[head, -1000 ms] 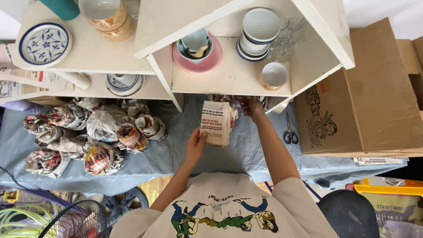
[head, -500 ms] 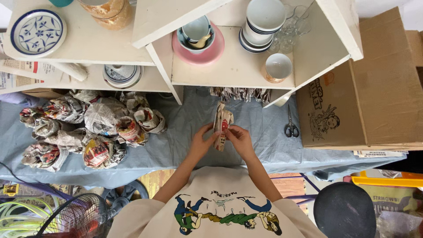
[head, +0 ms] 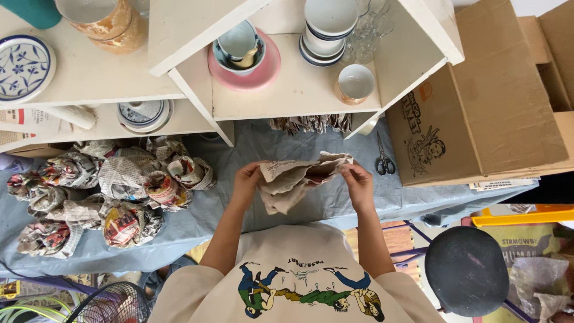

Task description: The person wraps ceramic cups and small bowls in sheets of newspaper, folding the paper around each piece by hand, and places the wrapped pieces on the table and onto the white shelf alongside other already wrapped ceramics.

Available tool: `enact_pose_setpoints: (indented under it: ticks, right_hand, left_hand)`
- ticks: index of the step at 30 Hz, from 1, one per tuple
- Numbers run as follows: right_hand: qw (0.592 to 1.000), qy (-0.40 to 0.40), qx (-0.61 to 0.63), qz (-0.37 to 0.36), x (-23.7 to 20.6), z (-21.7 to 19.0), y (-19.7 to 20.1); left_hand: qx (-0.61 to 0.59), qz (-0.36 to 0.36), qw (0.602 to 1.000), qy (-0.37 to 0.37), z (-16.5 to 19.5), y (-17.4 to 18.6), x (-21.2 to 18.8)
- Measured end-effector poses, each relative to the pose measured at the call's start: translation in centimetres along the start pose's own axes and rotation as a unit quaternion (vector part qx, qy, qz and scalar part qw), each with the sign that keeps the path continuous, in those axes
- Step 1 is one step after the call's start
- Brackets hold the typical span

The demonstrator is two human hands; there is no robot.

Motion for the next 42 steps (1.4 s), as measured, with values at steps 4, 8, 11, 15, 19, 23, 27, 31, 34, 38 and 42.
enact_pose_setpoints:
  ticks: [4, 8, 11, 15, 19, 23, 27, 31, 34, 38, 42]
  right_hand:
    - [0.996, 0.065, -0.048, 0.044, -0.1, -1.5, -0.7]
    - [0.985, 0.135, -0.082, -0.069, -1.5, -1.8, -2.8]
    - [0.962, -0.001, -0.237, -0.136, -2.3, -0.2, -4.0]
    - [0.947, 0.057, -0.163, -0.271, -3.6, -1.8, -6.5]
    - [0.944, 0.049, -0.164, -0.282, -5.3, -3.3, -9.3]
    - [0.974, -0.020, -0.137, -0.179, -6.1, -0.7, -10.8]
    - [0.983, -0.057, -0.160, -0.066, -4.0, 3.6, -8.5]
    - [0.994, -0.065, -0.065, 0.053, -1.4, 4.2, -0.5]
    - [0.989, -0.047, -0.123, 0.062, 0.2, 2.8, 4.8]
    - [0.936, -0.079, -0.334, 0.081, 2.2, 2.1, 7.3]
    - [0.904, 0.071, -0.409, 0.103, 4.0, -1.3, 5.3]
  left_hand:
    - [0.056, 0.075, 0.993, -0.076, 0.2, -1.3, 0.5]
    - [0.047, 0.122, 0.978, -0.164, 1.2, -2.9, 0.3]
    - [0.038, 0.155, 0.975, -0.152, 1.8, -3.7, -0.3]
    - [0.024, 0.153, 0.973, -0.173, 1.9, -4.7, -0.8]
    - [0.055, 0.198, 0.964, -0.168, 1.0, -4.6, -1.3]
    - [0.080, 0.171, 0.963, -0.194, 0.2, -5.1, -2.3]
    - [0.059, 0.124, 0.964, -0.229, -0.5, -4.6, -2.8]
    - [0.110, 0.195, 0.952, -0.208, 0.1, 0.6, -2.2]
    - [0.209, 0.216, 0.938, -0.172, 1.0, 3.8, -2.2]
    - [0.274, 0.195, 0.934, -0.121, 1.5, 5.4, -1.4]
    - [0.337, 0.170, 0.920, -0.104, -0.5, 5.7, -0.1]
Point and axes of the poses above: each hand's wrist, its own x-axis towards the middle knuckle, its own y-axis out of the back of the hand, z = x × y, the point moved 4 cm from there along x, towards the middle knuckle, and after that the axes turned 7 degrees about -x, right-handed, at the moved point
